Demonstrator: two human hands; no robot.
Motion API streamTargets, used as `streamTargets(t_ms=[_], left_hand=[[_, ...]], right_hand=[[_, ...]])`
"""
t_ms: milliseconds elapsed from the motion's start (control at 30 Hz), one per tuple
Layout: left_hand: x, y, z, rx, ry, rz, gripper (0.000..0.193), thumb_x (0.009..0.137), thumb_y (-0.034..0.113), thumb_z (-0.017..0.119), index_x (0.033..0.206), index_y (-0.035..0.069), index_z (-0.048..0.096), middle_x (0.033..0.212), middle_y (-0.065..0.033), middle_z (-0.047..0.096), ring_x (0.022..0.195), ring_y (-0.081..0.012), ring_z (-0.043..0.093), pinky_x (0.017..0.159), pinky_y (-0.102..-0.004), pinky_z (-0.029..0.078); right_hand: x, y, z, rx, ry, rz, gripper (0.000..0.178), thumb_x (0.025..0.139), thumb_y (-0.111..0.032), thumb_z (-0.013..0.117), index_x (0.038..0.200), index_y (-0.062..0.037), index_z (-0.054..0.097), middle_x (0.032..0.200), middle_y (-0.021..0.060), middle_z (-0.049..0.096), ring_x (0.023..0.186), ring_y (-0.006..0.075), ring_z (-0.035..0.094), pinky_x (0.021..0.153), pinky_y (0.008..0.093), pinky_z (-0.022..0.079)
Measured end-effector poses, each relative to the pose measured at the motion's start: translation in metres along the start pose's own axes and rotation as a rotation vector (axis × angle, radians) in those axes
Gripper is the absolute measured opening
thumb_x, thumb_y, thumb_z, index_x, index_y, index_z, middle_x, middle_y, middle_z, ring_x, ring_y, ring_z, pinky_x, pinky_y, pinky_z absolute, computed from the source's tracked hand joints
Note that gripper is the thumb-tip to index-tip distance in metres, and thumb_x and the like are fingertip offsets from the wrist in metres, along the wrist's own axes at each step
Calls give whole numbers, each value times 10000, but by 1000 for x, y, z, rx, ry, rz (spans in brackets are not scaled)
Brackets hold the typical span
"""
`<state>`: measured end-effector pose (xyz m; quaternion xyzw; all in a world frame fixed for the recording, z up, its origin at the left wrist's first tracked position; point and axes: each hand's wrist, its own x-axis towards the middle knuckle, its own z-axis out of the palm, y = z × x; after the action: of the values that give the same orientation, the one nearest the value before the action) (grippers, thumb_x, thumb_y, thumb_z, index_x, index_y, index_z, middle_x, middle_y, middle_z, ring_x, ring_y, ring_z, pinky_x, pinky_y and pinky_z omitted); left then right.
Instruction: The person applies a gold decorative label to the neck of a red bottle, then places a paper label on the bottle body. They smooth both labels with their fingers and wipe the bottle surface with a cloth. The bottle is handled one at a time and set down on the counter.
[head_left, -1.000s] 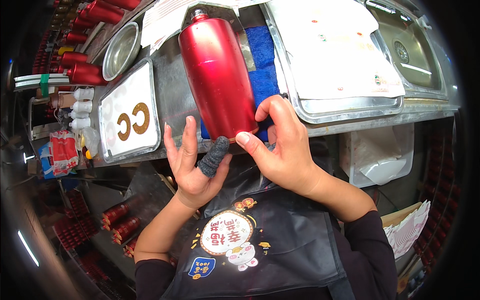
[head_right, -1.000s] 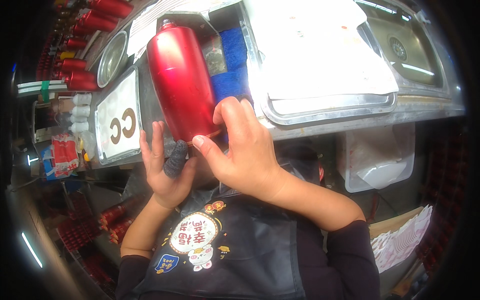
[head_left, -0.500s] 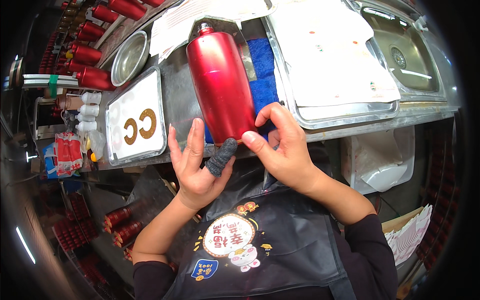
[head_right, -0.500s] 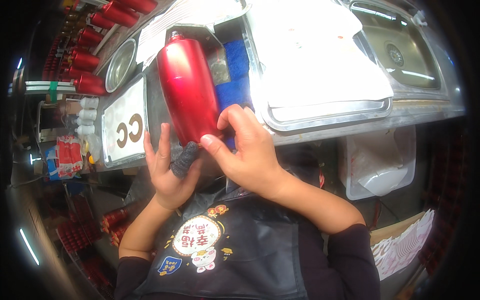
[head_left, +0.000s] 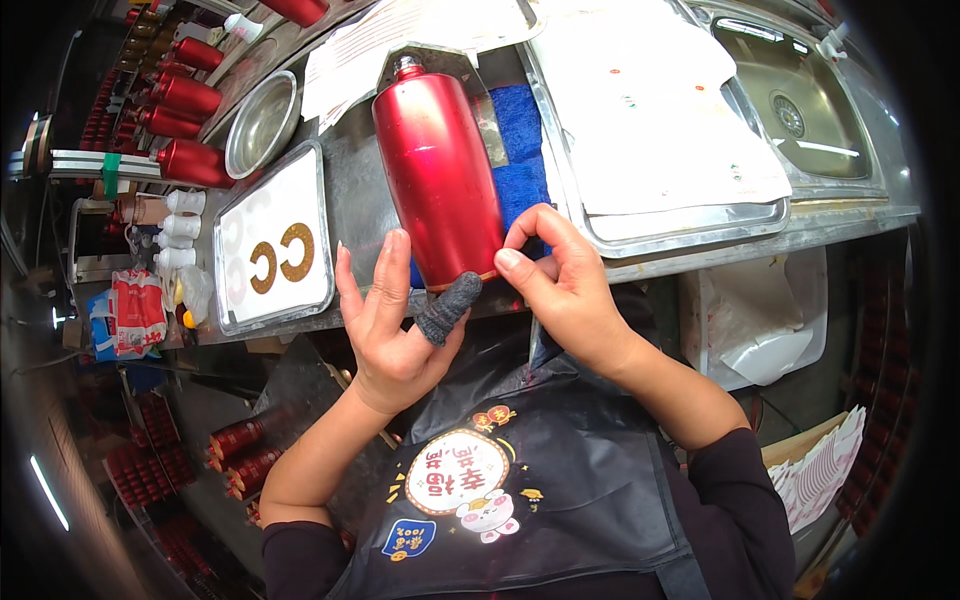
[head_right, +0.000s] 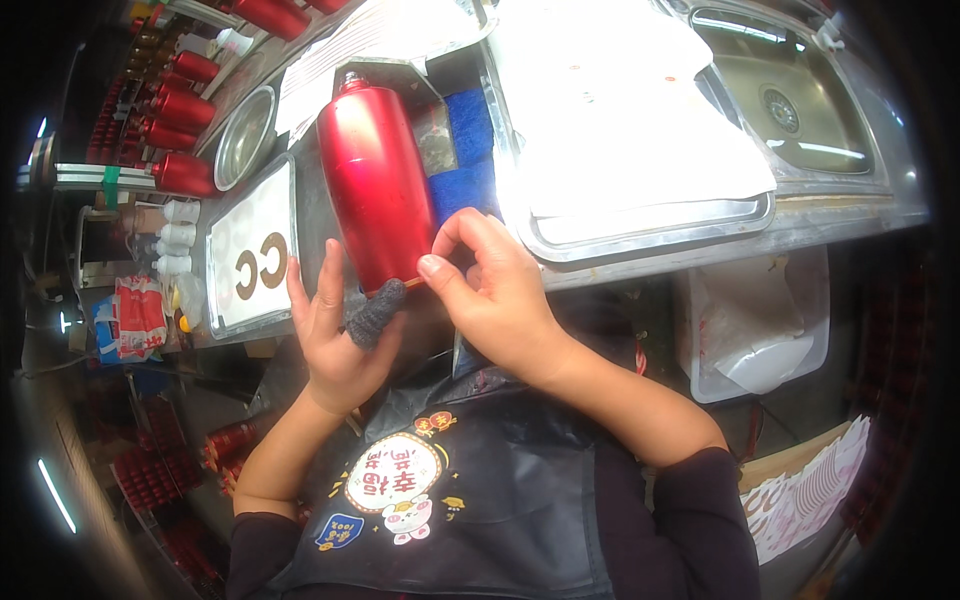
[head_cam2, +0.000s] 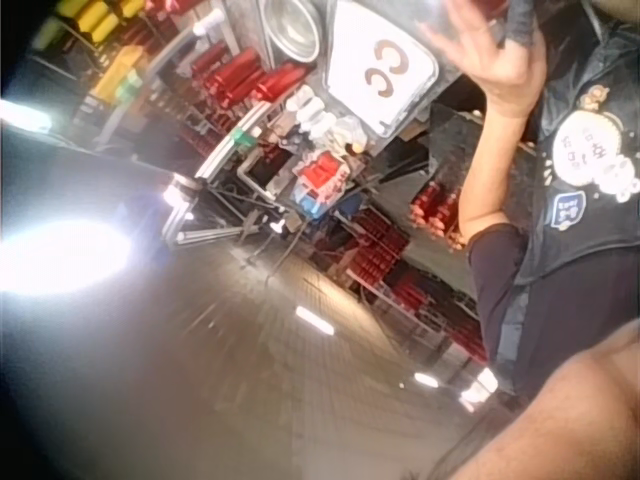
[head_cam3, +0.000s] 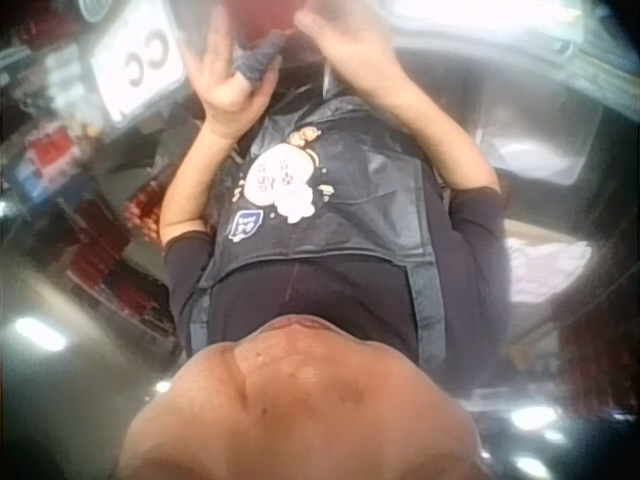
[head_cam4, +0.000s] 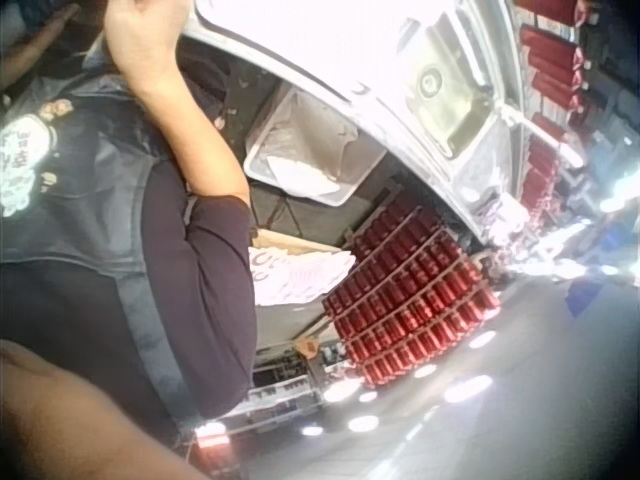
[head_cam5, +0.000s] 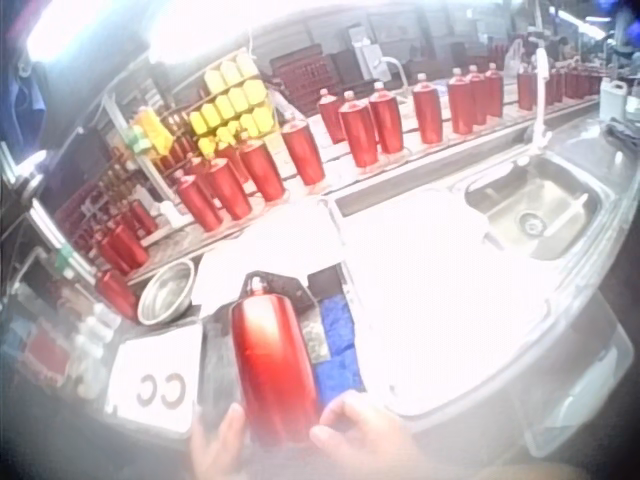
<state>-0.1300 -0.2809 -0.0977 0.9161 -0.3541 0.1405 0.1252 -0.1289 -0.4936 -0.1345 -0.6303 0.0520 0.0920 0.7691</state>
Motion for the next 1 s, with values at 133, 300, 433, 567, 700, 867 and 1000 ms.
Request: streamTargets(t_ms=[133, 300, 433, 567, 700, 867, 1000], left_hand=[[-1, -2, 0, -5, -5, 4, 419, 715, 81, 803, 1131, 83, 747, 1564, -310, 370, 1212, -370, 614, 1145, -682, 203], [-1, 0, 0, 3, 6, -3, 422, 719, 78, 801, 1138, 92, 751, 1565, -308, 370, 1206, -359, 620, 1145, -682, 205], [0, 2, 0, 7, 0, -10, 418, 727, 74, 801, 1142, 98, 754, 1568, -302, 370, 1197, -349, 626, 1147, -679, 208], [0, 1, 0, -16, 2, -17, 421, 729, 67, 801, 1145, 101, 755, 1570, -294, 372, 1200, -345, 626, 1148, -676, 209], [-2, 1, 0, -30, -2, -21, 423, 727, 61, 803, 1145, 99, 753, 1572, -286, 375, 1209, -347, 623, 1147, -675, 211], [-3, 0, 1, -34, 2, -42, 414, 732, 57, 802, 1140, 94, 749, 1567, -281, 386, 1210, -342, 625, 1152, -674, 201], [-3, 0, 2, -70, -6, -51, 407, 732, 53, 800, 1135, 85, 745, 1563, -274, 395, 1221, -349, 620, 1156, -675, 194]], right_hand=[[0, 2, 2, -194, 36, -182, 195, 930, -107, 721, 991, -53, 544, 863, -51, 517, 561, -38, 395, 502, 157, 313], [2, 6, -4, 23, -47, -58, 197, 918, -81, 727, 986, -53, 544, 896, -52, 542, 570, -45, 368, 497, 155, 286], [4, 6, -4, 55, -20, -18, 212, 912, -70, 735, 994, -54, 540, 892, -49, 548, 568, -51, 353, 493, 152, 267], [3, 1, -1, -40, -16, -31, 206, 920, -78, 733, 988, -54, 539, 889, -46, 547, 560, -54, 360, 488, 153, 263], [-1, -6, -6, 44, -78, 33, 176, 919, -58, 722, 991, -43, 561, 937, -32, 549, 566, -50, 376, 496, 154, 281], [-19, -8, 1, -104, 64, -47, 219, 868, 7, 673, 1076, -41, 723, 870, 14, 525, 602, 48, 436, 548, 232, 377], [-30, -12, 4, -265, 118, -262, 298, 831, 1, 690, 1114, -69, 754, 768, 65, 561, 582, 116, 461, 550, 262, 398]])
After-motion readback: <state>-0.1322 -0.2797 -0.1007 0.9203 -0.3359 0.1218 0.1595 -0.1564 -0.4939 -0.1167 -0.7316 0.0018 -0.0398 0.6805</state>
